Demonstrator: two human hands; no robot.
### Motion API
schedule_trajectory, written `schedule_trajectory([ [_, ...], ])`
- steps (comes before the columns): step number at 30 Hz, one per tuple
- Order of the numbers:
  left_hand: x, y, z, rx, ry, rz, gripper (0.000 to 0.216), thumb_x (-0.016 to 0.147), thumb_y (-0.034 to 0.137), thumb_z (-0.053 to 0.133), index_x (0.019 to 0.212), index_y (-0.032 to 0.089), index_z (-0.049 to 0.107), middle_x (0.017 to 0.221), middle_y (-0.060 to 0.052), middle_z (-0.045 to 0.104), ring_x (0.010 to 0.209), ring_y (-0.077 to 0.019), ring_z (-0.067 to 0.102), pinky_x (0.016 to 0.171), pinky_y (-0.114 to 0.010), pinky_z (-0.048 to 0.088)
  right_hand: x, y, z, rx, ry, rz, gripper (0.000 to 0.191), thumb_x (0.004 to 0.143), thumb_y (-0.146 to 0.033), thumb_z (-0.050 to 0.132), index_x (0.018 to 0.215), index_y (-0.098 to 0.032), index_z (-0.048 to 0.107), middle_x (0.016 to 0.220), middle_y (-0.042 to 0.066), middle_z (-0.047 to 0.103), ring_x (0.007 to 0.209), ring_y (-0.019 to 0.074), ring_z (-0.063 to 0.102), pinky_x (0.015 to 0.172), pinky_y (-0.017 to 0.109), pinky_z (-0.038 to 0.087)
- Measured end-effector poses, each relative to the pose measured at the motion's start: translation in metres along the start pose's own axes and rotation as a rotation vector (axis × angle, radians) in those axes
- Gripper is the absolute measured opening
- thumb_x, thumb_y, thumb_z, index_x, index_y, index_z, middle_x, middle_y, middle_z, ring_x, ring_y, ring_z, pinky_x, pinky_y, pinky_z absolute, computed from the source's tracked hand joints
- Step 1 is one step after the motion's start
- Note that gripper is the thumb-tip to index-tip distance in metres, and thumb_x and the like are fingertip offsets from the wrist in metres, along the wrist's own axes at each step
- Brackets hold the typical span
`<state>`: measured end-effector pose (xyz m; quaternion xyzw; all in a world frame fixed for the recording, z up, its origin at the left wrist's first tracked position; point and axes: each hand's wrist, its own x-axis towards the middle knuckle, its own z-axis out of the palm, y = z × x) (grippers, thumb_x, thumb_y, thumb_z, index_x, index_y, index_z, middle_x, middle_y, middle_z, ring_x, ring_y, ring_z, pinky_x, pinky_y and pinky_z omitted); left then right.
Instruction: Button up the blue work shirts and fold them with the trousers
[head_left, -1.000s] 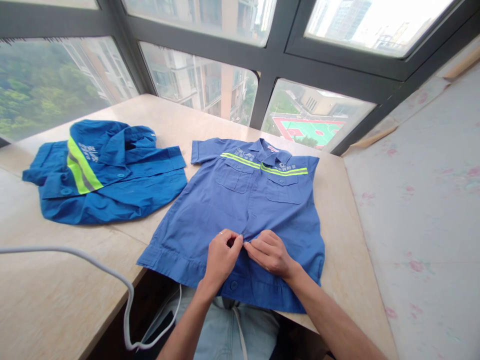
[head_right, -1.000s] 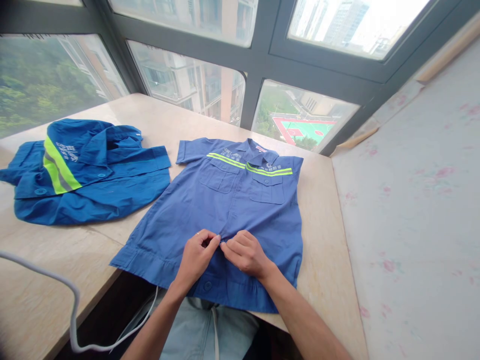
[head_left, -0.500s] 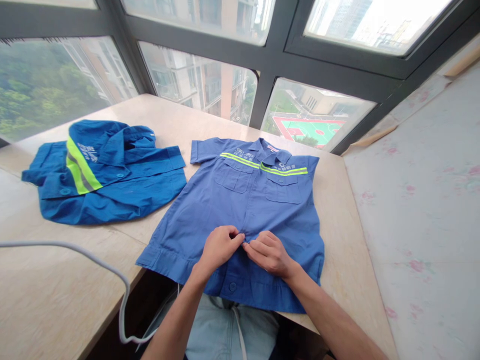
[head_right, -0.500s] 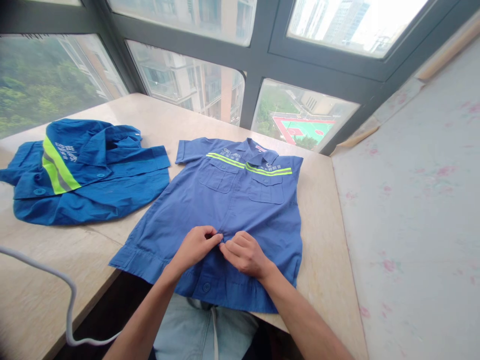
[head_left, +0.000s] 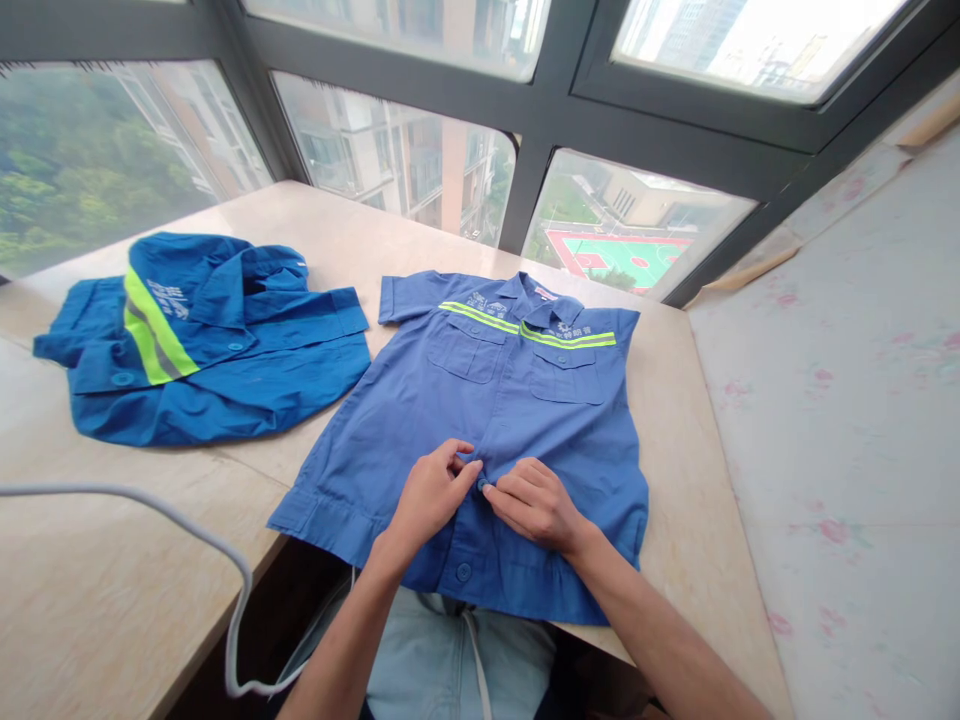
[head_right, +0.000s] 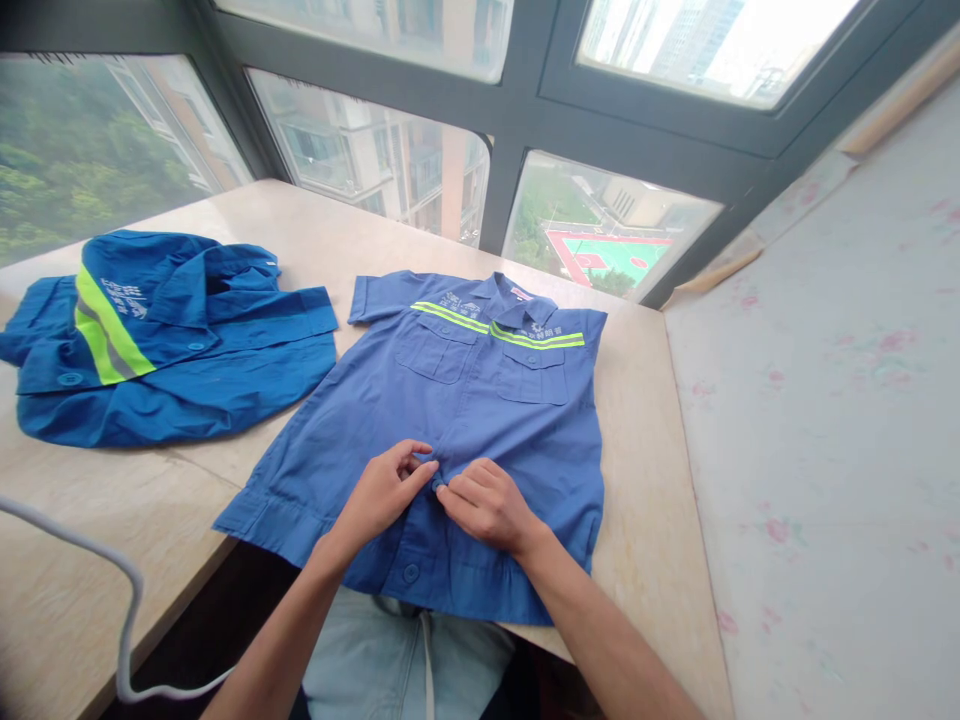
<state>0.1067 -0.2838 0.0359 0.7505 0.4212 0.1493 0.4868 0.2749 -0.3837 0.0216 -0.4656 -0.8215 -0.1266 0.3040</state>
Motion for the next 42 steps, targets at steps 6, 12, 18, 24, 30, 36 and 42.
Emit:
schedule_trajectory([
  [6, -0.023, -0.001, 0.003, 0.219, 0.022, 0.047, 0.025, 0.09, 0.028, 0.054, 0.111, 0.021, 0.065, 0.088, -0.003, 0.074, 0.079, -0.0193, 0.068, 0.072, -0.03, 0.05, -0.002, 0.004, 0.002, 0.15, 0.023, 0.223, 0.015, 0.093, -0.023, 0.058, 0.102, -0.016, 0.067, 0.086, 0.007, 0.066, 0.081, 0.0182, 0.057, 0.075, 0.034, 0.049],
  [12, -0.033, -0.017, 0.012, 0.671, 0.249, 0.352, 0.048, 0.096, 0.037, 0.049, 0.137, 0.013, 0.052, 0.142, -0.016, 0.054, 0.137, -0.0314, 0.043, 0.11, -0.051, 0.036, -0.012, 0.008, 0.01, 0.014, -0.165, 0.402, 0.062, 0.099, -0.049, 0.044, 0.148, -0.012, 0.036, 0.138, 0.019, 0.053, 0.129, 0.0282, 0.047, 0.105, 0.047, 0.041],
  [18, -0.035, -0.035, 0.01, 0.859, 0.2, 0.381, 0.066, 0.096, 0.056, 0.04, 0.147, 0.014, 0.042, 0.154, -0.012, 0.039, 0.144, -0.0316, 0.032, 0.117, -0.056, 0.025, -0.035, 0.005, 0.007, -0.207, -0.348, 0.481, 0.091, 0.095, -0.063, 0.038, 0.157, -0.008, -0.001, 0.159, 0.022, 0.023, 0.149, 0.032, 0.018, 0.116, 0.051, 0.029],
  [24, -0.038, -0.035, 0.011, 0.881, 0.245, 0.333, 0.066, 0.096, 0.059, 0.034, 0.148, 0.019, 0.042, 0.154, -0.012, 0.038, 0.143, -0.0329, 0.034, 0.115, -0.058, 0.025, -0.072, 0.003, -0.007, -0.32, -0.376, 0.621, 0.09, 0.096, -0.062, 0.035, 0.156, -0.009, -0.005, 0.16, 0.022, 0.02, 0.148, 0.0324, 0.02, 0.116, 0.052, 0.029],
  [30, -0.04, -0.038, 0.011, 0.864, 0.293, 0.281, 0.058, 0.098, 0.05, 0.035, 0.146, 0.018, 0.046, 0.153, -0.014, 0.039, 0.143, -0.0346, 0.034, 0.115, -0.058, 0.026, -0.108, -0.003, -0.024, -0.382, -0.356, 0.757, 0.084, 0.098, -0.06, 0.033, 0.157, -0.009, 0.003, 0.159, 0.021, 0.023, 0.147, 0.0324, 0.024, 0.117, 0.053, 0.028],
  [36, -0.042, -0.039, 0.009, 0.827, 0.304, 0.262, 0.064, 0.093, 0.051, 0.045, 0.146, 0.014, 0.046, 0.154, -0.017, 0.036, 0.143, -0.0366, 0.033, 0.115, -0.06, 0.023, -0.121, -0.002, -0.032, -0.378, -0.366, 0.801, 0.078, 0.098, -0.06, 0.03, 0.157, -0.013, 0.009, 0.158, 0.017, 0.028, 0.147, 0.0307, 0.025, 0.117, 0.053, 0.027],
  [42, -0.043, -0.039, 0.007, 0.85, 0.277, 0.236, 0.069, 0.089, 0.054, 0.049, 0.146, 0.016, 0.044, 0.156, -0.017, 0.034, 0.144, -0.0351, 0.031, 0.117, -0.06, 0.016, -0.121, 0.002, -0.031, -0.371, -0.404, 0.803, 0.079, 0.098, -0.062, 0.028, 0.157, -0.011, 0.014, 0.158, 0.017, 0.029, 0.147, 0.0301, 0.025, 0.118, 0.052, 0.027],
])
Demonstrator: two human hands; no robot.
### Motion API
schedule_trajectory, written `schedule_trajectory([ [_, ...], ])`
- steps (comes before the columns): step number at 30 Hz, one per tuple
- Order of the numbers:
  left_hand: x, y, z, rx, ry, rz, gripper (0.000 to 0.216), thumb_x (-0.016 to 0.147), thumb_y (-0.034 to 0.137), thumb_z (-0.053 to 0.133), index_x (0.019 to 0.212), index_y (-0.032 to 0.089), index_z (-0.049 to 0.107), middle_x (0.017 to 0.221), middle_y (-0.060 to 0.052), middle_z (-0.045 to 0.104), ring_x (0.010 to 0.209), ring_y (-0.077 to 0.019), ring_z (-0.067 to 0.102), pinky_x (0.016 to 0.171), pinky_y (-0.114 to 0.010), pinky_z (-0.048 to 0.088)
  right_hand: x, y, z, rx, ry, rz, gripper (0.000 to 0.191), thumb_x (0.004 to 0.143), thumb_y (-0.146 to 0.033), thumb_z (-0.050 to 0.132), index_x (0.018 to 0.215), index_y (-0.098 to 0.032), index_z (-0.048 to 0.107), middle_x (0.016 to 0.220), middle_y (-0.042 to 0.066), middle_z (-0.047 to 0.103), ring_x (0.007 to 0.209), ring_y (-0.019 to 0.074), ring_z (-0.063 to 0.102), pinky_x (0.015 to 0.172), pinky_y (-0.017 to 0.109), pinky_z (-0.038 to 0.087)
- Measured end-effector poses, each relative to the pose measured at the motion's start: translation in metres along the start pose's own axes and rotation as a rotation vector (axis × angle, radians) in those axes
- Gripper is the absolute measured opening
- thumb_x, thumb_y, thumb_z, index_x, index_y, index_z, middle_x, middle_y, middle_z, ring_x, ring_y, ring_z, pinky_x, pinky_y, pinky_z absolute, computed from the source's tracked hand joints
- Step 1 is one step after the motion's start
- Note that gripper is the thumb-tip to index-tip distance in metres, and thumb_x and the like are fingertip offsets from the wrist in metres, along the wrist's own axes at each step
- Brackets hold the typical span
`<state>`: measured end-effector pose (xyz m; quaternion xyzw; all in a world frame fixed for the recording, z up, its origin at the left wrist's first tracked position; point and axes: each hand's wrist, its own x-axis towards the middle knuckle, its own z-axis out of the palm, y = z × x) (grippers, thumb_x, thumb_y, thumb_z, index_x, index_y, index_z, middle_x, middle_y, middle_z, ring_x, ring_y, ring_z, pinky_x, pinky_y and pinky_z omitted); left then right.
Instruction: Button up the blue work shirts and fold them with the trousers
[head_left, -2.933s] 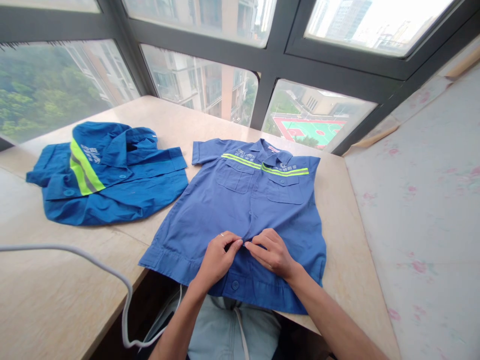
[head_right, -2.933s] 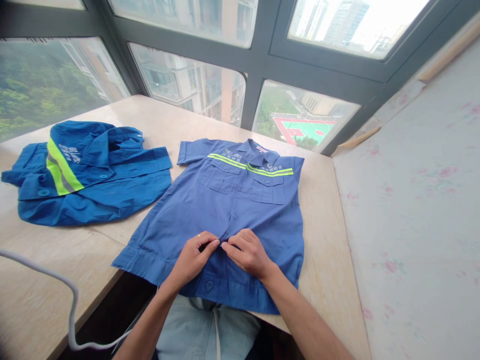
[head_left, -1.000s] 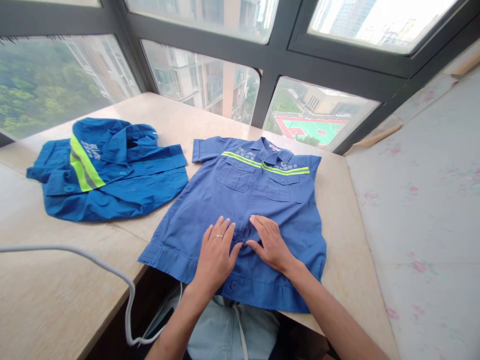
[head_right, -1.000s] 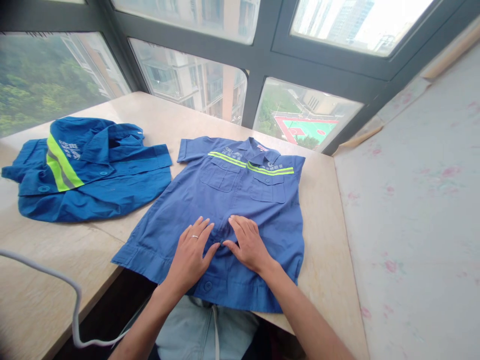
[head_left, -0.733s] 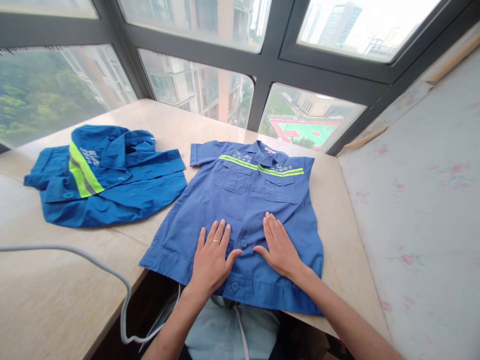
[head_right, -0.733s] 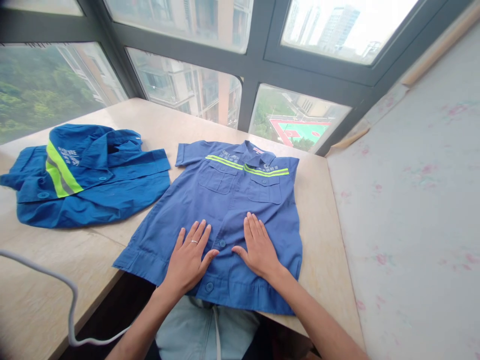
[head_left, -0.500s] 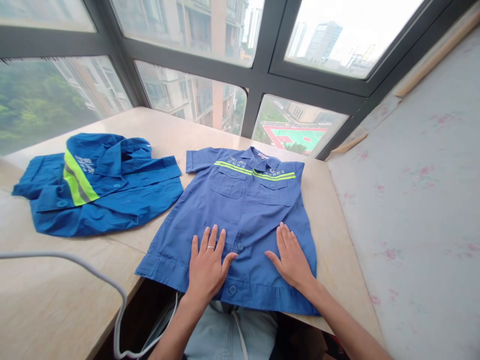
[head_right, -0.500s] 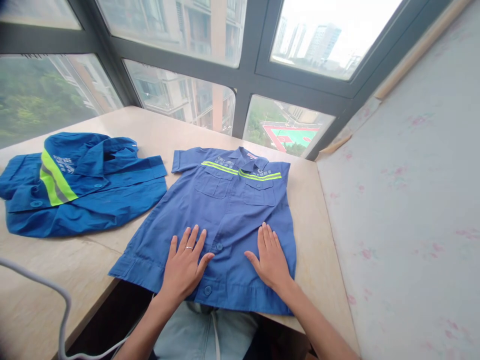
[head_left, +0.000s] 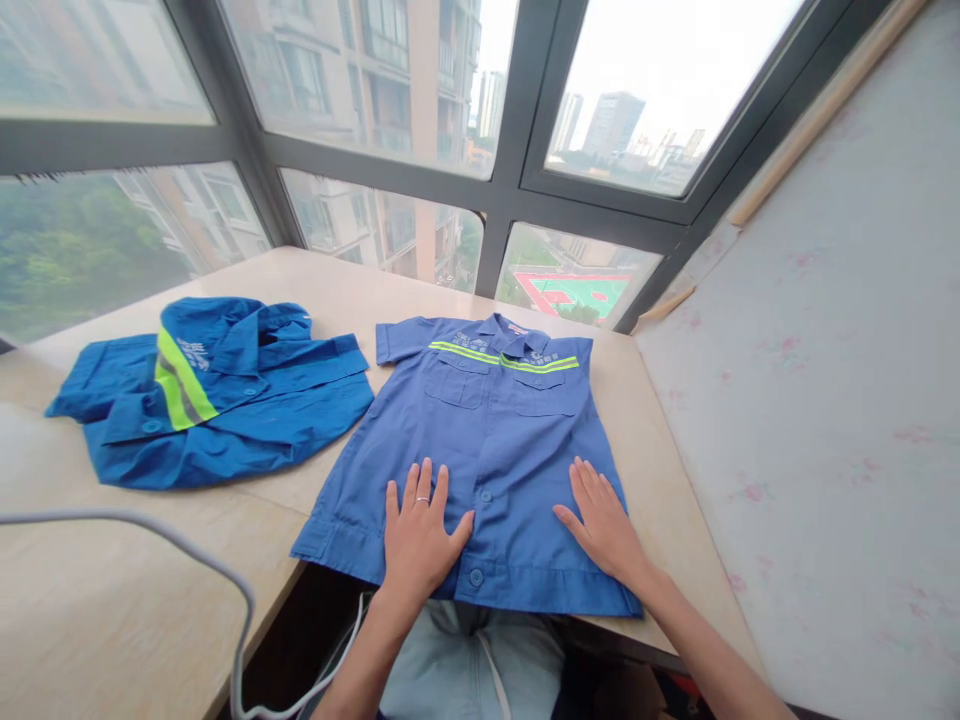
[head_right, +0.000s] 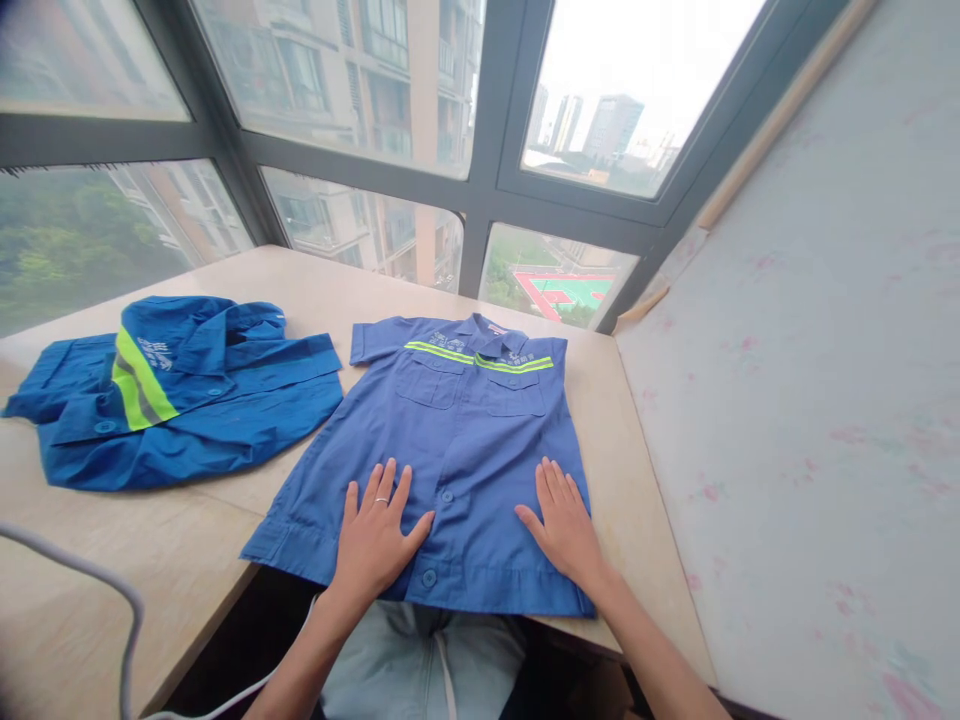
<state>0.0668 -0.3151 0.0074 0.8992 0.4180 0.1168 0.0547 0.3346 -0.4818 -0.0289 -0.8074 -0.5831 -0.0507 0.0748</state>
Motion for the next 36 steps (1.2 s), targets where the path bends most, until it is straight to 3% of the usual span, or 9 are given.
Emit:
schedule_trajectory([
  [7, -0.001, -0.006, 0.002, 0.045, 0.097, -0.063, 0.073, 0.092, 0.06, 0.043, 0.144, 0.01, 0.047, 0.151, -0.023, 0.04, 0.141, -0.0379, 0.035, 0.116, -0.056, 0.022, -0.001, 0.006, 0.0, -0.02, 0.0, -0.012, 0.078, 0.098, -0.063, 0.025, 0.156, -0.011, 0.019, 0.157, 0.017, 0.031, 0.146, 0.0302, 0.028, 0.117, 0.052, 0.028],
  [17, -0.008, -0.04, 0.0, 0.127, 0.174, -0.171, 0.071, 0.094, 0.054, 0.038, 0.143, 0.002, 0.046, 0.149, -0.024, 0.042, 0.139, -0.0379, 0.037, 0.114, -0.055, 0.025, -0.017, 0.034, 0.003, -0.043, -0.008, -0.015, 0.079, 0.097, -0.064, 0.026, 0.157, -0.015, 0.012, 0.157, 0.016, 0.032, 0.145, 0.0312, 0.031, 0.115, 0.054, 0.03],
  [31, 0.002, -0.032, -0.012, 0.147, 0.188, -0.234, 0.06, 0.094, 0.047, 0.04, 0.134, 0.005, 0.057, 0.141, -0.025, 0.052, 0.132, -0.0384, 0.046, 0.106, -0.055, 0.034, -0.017, 0.03, 0.004, 0.0, 0.036, 0.009, 0.077, 0.097, -0.065, 0.027, 0.155, -0.016, 0.024, 0.156, 0.015, 0.035, 0.145, 0.0307, 0.031, 0.116, 0.054, 0.028],
  [36, 0.008, -0.027, -0.014, 0.145, 0.121, -0.288, 0.057, 0.093, 0.042, 0.042, 0.133, 0.005, 0.057, 0.141, -0.026, 0.051, 0.132, -0.039, 0.044, 0.106, -0.058, 0.035, -0.017, 0.028, 0.003, 0.012, 0.049, 0.018, 0.076, 0.097, -0.065, 0.027, 0.154, -0.015, 0.029, 0.154, 0.014, 0.038, 0.144, 0.0302, 0.033, 0.115, 0.052, 0.029],
])
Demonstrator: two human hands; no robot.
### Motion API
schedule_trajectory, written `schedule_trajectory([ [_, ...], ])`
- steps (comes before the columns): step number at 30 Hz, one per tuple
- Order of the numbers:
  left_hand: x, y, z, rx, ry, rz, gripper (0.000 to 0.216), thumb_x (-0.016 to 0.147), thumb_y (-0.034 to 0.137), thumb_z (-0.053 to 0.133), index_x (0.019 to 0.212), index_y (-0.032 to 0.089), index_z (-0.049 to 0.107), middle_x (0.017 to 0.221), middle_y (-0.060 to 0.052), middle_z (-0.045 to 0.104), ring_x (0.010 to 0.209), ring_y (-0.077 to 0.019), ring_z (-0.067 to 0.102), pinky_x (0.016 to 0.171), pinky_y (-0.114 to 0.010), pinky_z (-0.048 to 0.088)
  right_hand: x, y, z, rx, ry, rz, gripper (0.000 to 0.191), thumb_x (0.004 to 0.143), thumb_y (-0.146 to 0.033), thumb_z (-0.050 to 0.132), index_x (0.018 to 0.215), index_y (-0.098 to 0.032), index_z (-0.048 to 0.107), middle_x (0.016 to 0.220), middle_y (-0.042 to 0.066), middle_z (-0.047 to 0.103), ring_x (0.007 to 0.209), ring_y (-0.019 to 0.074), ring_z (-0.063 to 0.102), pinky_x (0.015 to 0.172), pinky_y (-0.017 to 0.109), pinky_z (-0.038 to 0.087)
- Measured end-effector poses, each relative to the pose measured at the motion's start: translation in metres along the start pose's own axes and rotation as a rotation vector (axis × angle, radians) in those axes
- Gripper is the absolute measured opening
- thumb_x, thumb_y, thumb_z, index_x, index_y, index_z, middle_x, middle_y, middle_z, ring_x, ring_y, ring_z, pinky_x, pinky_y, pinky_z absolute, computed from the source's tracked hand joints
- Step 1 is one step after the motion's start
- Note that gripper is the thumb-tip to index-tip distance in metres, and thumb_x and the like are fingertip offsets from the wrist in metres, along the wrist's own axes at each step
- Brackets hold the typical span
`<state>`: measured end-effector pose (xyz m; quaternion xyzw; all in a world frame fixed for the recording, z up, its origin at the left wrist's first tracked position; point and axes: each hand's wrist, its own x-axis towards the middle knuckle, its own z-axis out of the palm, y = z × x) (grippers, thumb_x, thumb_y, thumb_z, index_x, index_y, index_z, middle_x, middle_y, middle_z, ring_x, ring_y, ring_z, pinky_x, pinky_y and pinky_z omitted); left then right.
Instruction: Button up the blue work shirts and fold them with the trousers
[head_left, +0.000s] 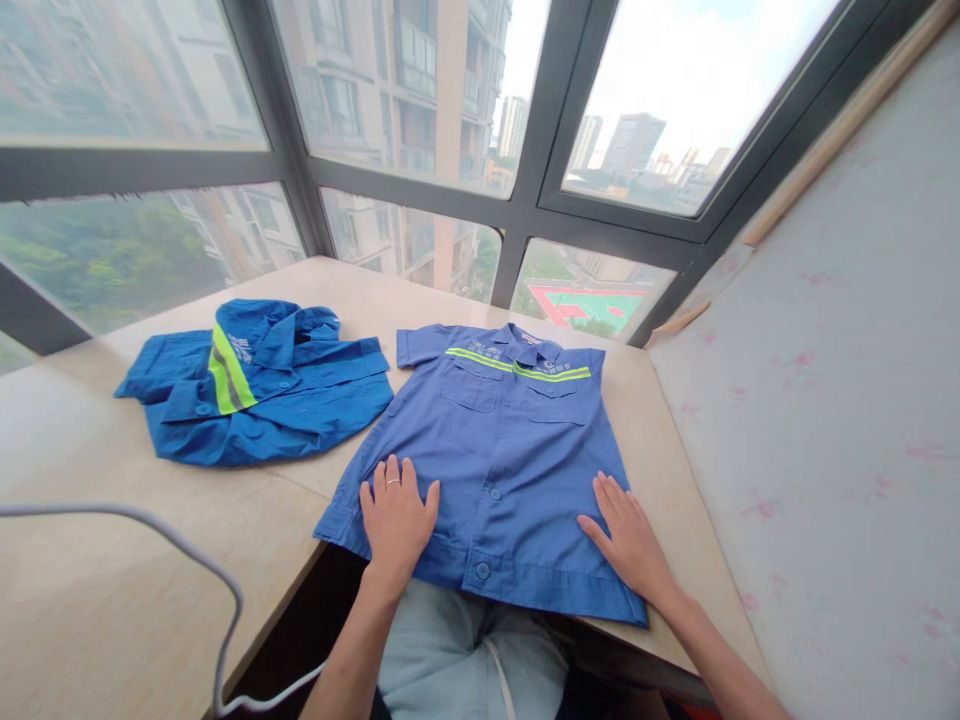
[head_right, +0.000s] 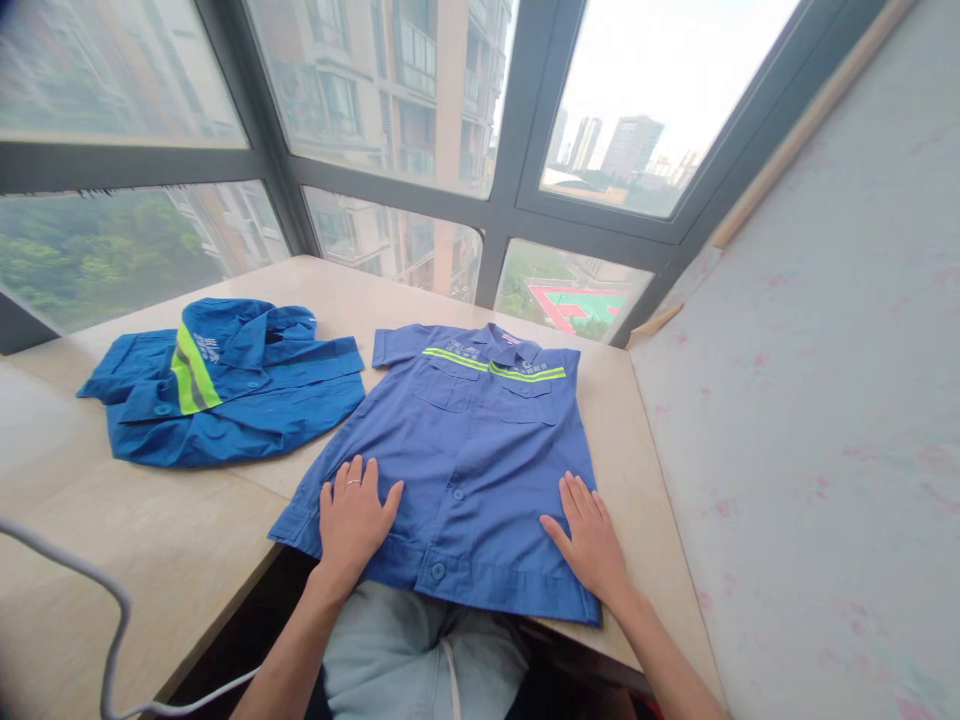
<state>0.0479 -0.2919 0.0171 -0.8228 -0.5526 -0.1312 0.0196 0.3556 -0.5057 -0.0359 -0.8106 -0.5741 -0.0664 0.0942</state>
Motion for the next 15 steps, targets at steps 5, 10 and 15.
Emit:
schedule_trajectory([
  [5, 0.009, 0.017, -0.001, -0.078, -0.033, 0.017, 0.054, 0.092, 0.037, 0.045, 0.135, 0.004, 0.055, 0.142, -0.026, 0.049, 0.138, -0.0423, 0.037, 0.106, -0.063, 0.034, 0.0, -0.002, -0.003, 0.017, 0.002, 0.013, 0.075, 0.096, -0.064, 0.03, 0.153, -0.014, 0.031, 0.154, 0.015, 0.039, 0.144, 0.0298, 0.033, 0.116, 0.052, 0.029],
  [10, 0.019, 0.048, 0.008, -0.28, -0.031, 0.224, 0.047, 0.094, 0.032, 0.045, 0.133, 0.008, 0.056, 0.145, -0.021, 0.049, 0.143, -0.0355, 0.034, 0.113, -0.055, 0.032, 0.0, -0.004, -0.008, 0.032, -0.008, 0.024, 0.073, 0.097, -0.063, 0.033, 0.152, -0.016, 0.032, 0.154, 0.014, 0.038, 0.144, 0.0291, 0.034, 0.116, 0.052, 0.029],
  [15, 0.023, 0.065, 0.021, -0.322, -0.082, 0.33, 0.048, 0.093, 0.029, 0.047, 0.134, 0.007, 0.056, 0.146, -0.021, 0.048, 0.142, -0.0339, 0.035, 0.115, -0.054, 0.03, 0.0, -0.006, -0.011, 0.039, -0.023, 0.03, 0.072, 0.097, -0.061, 0.035, 0.152, -0.016, 0.033, 0.154, 0.014, 0.038, 0.144, 0.0291, 0.034, 0.116, 0.052, 0.029],
])
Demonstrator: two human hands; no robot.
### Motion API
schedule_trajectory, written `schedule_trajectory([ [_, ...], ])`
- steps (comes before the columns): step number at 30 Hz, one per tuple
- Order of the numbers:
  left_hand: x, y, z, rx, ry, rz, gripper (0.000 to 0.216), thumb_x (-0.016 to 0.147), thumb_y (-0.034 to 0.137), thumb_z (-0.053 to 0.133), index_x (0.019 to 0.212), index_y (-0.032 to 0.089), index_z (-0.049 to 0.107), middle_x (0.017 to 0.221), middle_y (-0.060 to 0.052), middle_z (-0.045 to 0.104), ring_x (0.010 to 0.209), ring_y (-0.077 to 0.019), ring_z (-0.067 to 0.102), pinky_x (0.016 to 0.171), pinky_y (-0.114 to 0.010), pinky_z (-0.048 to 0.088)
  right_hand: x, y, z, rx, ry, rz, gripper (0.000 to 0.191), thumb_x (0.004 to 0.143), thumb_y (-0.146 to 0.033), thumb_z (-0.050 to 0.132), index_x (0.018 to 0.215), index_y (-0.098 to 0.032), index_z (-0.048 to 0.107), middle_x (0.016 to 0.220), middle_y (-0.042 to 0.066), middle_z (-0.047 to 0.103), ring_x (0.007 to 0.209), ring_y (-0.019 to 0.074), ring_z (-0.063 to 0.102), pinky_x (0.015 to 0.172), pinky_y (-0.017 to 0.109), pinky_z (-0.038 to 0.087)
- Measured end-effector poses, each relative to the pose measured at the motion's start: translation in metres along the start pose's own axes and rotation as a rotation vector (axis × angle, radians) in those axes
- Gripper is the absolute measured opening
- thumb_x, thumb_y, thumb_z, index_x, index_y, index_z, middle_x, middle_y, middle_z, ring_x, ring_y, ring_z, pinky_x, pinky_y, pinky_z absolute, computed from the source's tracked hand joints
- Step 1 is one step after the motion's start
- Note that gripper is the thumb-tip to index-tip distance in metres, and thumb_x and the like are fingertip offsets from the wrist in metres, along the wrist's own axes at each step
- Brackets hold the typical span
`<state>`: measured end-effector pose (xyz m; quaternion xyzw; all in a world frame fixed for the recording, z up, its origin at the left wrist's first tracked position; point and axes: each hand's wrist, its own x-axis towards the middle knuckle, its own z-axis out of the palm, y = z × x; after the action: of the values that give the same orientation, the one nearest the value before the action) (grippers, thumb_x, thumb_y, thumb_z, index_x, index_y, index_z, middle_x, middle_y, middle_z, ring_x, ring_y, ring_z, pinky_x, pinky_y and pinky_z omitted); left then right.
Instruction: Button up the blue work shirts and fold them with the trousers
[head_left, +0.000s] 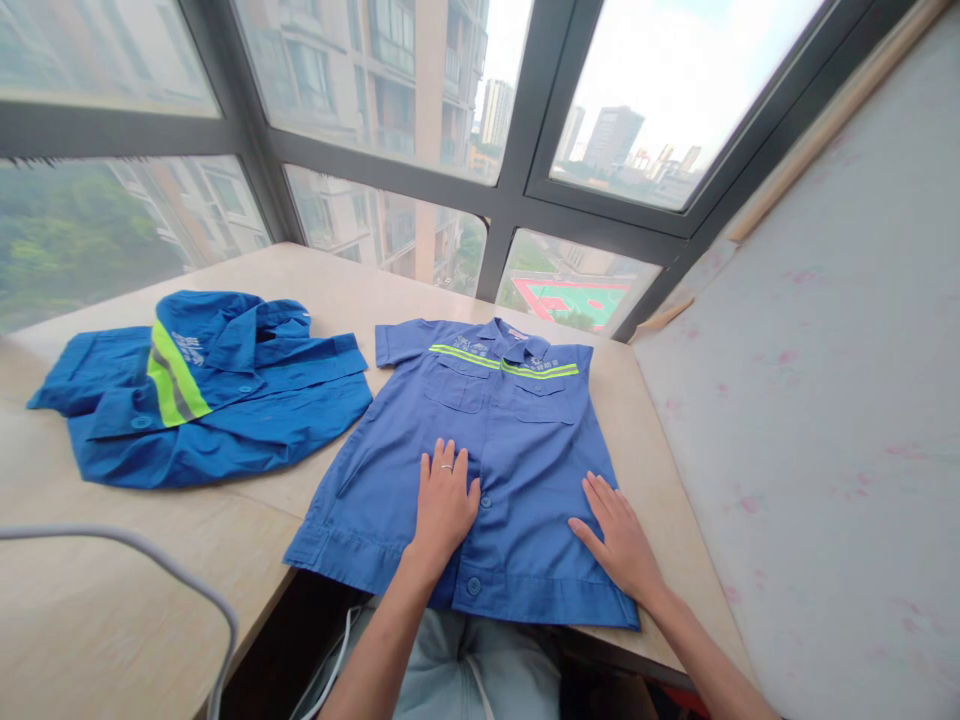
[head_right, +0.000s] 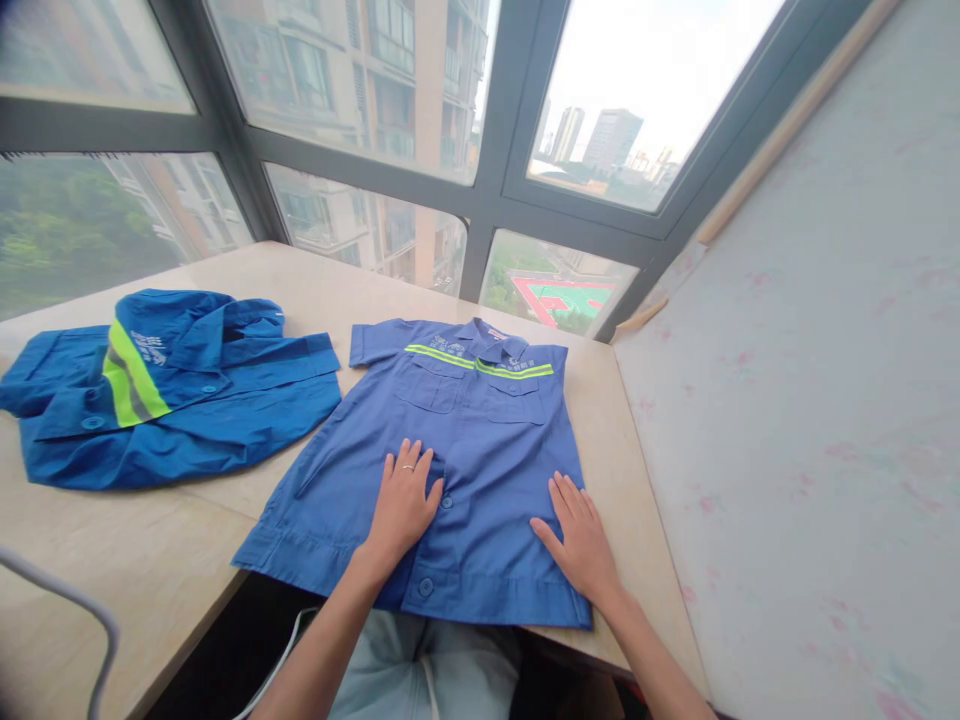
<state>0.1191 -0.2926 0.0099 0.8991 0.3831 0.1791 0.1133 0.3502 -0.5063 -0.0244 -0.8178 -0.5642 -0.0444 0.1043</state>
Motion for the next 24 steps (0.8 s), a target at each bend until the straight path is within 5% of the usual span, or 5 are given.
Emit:
schedule_trajectory([
  [11, -0.0083, 0.0026, -0.0029, 0.074, 0.024, -0.119, 0.058, 0.092, 0.043, 0.046, 0.142, 0.014, 0.051, 0.152, -0.016, 0.042, 0.143, -0.0369, 0.032, 0.117, -0.06, 0.017, -0.001, 0.0035, -0.0025, 0.05, -0.027, -0.012, 0.07, 0.097, -0.058, 0.04, 0.154, -0.02, 0.028, 0.155, 0.013, 0.036, 0.144, 0.0293, 0.033, 0.116, 0.054, 0.028],
  [24, -0.0085, 0.0001, -0.0025, 0.105, 0.034, -0.089, 0.059, 0.093, 0.043, 0.046, 0.142, 0.012, 0.05, 0.151, -0.018, 0.042, 0.142, -0.0387, 0.032, 0.116, -0.061, 0.016, -0.0034, -0.0002, -0.0075, 0.109, 0.01, 0.009, 0.064, 0.097, -0.053, 0.043, 0.152, -0.021, 0.034, 0.154, 0.012, 0.04, 0.143, 0.0288, 0.035, 0.116, 0.054, 0.03],
])
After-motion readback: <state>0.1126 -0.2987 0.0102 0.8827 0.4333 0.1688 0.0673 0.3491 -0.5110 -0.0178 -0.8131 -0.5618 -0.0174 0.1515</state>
